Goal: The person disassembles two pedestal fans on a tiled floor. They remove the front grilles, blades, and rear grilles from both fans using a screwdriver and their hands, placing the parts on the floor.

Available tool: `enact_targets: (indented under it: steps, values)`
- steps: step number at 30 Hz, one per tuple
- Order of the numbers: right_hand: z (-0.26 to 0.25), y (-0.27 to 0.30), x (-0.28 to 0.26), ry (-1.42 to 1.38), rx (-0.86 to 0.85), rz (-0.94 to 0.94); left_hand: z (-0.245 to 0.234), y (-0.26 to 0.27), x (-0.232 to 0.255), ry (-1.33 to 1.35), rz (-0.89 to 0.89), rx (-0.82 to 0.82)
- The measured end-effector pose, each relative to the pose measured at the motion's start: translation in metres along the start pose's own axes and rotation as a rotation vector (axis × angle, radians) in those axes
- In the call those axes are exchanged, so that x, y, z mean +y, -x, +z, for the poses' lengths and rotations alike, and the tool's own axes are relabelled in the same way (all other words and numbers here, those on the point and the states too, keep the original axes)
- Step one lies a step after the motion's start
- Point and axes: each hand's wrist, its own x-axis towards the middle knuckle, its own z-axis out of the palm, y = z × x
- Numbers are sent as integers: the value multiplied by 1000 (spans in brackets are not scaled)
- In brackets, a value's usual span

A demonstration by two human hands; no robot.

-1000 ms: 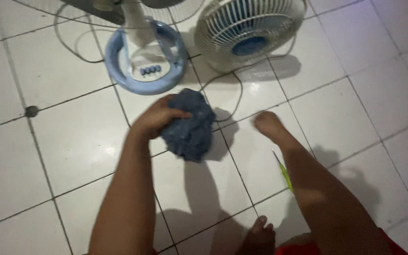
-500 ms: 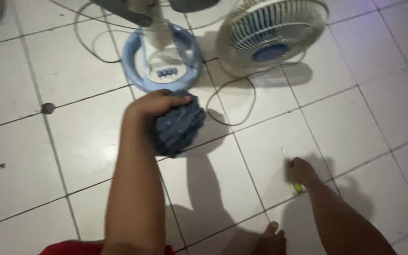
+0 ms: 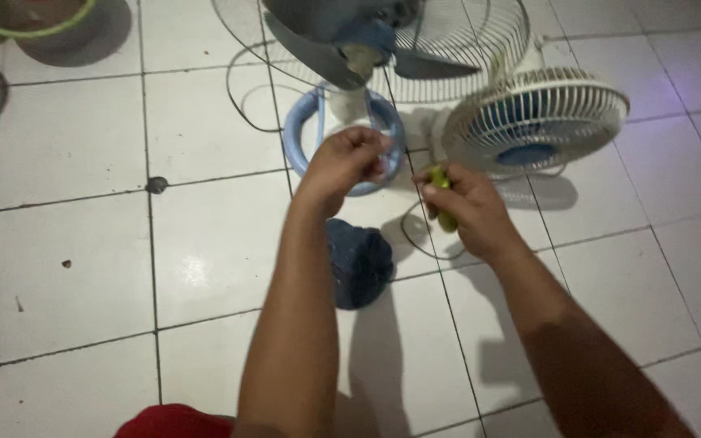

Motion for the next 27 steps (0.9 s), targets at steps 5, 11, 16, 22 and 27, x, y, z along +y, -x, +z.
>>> enact_targets:
  steps: [5, 11, 16, 22, 27]
  values:
    - [4, -41, -24, -106, 87, -116, 14, 1, 28, 137, 111, 365]
    - [40, -63, 58, -150, 247, -219, 36, -9, 50, -288, 262, 692]
    - [88, -49, 165, -192, 221, 298, 6, -23, 35, -626, 94, 664]
    - [128, 5, 185, 676, -118, 376, -35, -2, -1, -620, -88, 704]
    - [112, 16, 184, 827, -136, 354, -40, -31, -60, -893, -100, 506]
